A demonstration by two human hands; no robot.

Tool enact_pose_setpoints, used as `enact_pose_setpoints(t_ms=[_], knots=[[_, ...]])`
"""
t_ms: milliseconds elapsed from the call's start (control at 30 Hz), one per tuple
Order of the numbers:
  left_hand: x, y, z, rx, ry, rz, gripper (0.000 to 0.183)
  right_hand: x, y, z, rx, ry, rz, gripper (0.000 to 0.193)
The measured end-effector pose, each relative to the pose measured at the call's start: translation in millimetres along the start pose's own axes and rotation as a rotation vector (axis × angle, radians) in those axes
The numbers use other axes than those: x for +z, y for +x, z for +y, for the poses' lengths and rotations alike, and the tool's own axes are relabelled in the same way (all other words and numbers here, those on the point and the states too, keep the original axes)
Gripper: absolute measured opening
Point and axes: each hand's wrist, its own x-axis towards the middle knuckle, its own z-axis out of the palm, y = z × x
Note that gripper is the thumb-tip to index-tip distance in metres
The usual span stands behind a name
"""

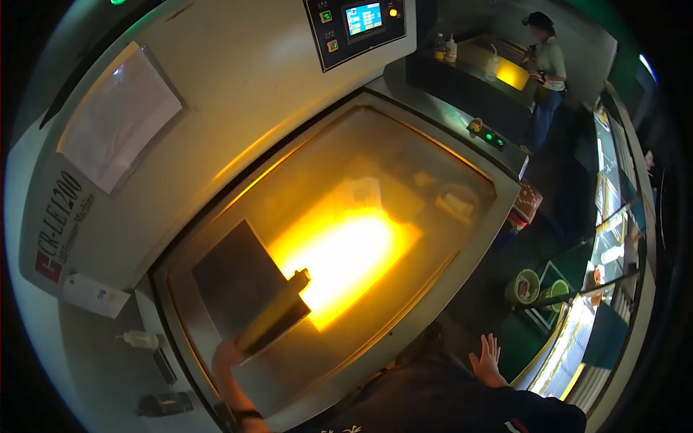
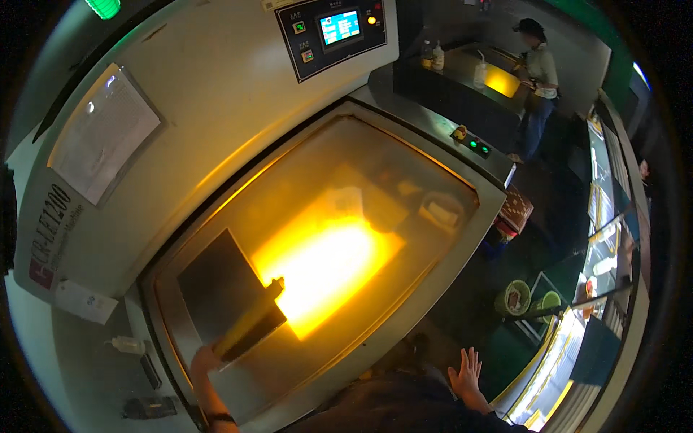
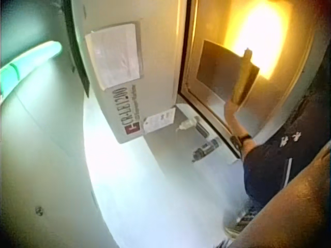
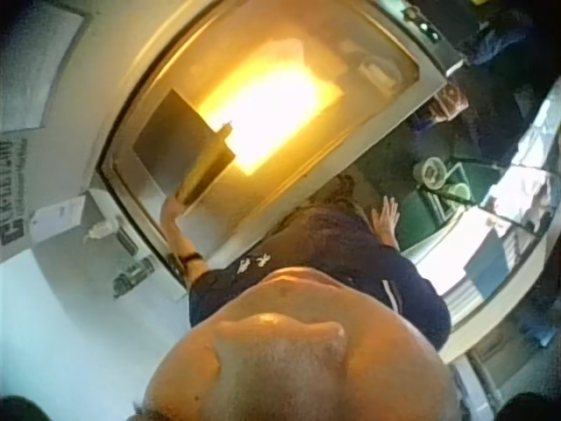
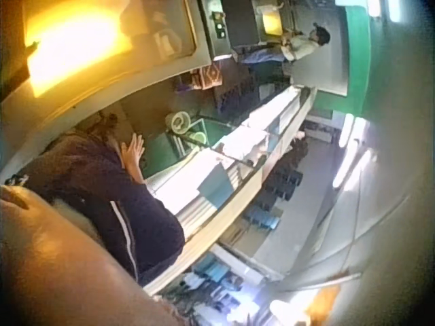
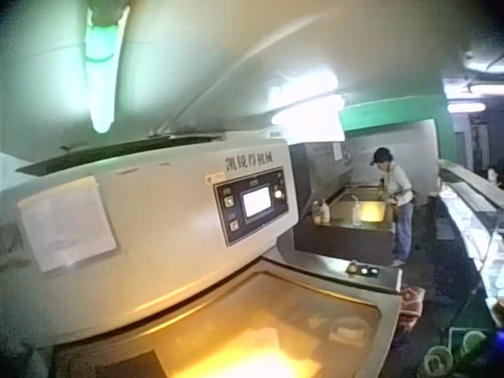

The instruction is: Operating an LED exposure machine to process printed circuit board panels and film masks.

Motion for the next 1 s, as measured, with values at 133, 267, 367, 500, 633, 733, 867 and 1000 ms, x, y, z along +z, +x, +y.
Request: enact_pose_setpoints(t_ms=[133, 267, 367, 500, 633, 733, 867, 1000], knots=[[-47.7, 127.7, 14.4, -0.009, -0.055, 0.291, 0.074, 8.9, -4.6, -38.9, -0.147, 0.024, 0.219, 0.084], [-52.4, 185.1, 104.6, -0.402, -0.132, 0.456, 0.071, -17.4, -0.8, -125.4, -0.273, 0.084, 0.330, 0.077], [-56.0, 166.9, 128.1, -0.375, -0.161, 0.411, 0.071, -24.7, 3.2, -163.8, -0.402, 0.096, 0.422, 0.073], [-29.1, 110.8, 122.2, 0.176, -0.041, 0.209, 0.066, -26.5, 22.1, -204.4, -0.554, 0.080, 0.395, 0.074], [29.2, -6.8, 107.9, 0.388, -0.175, 0.028, 0.069, -50.2, 40.7, -255.2, -0.779, -0.186, 0.233, 0.084], [54.3, -81.1, 118.4, 0.333, -0.040, -0.113, 0.075, -63.5, 50.2, -298.2, -1.044, -0.448, -0.014, 0.083], [123.9, -78.8, 91.0, 0.473, 0.062, 0.067, 0.080, -24.0, 80.2, -330.7, -1.175, -0.632, -0.296, 0.081], [108.2, -93.3, 119.6, 0.196, 0.054, 0.107, 0.079, -7.5, 109.2, -359.7, -1.310, -0.680, -0.271, 0.071]])
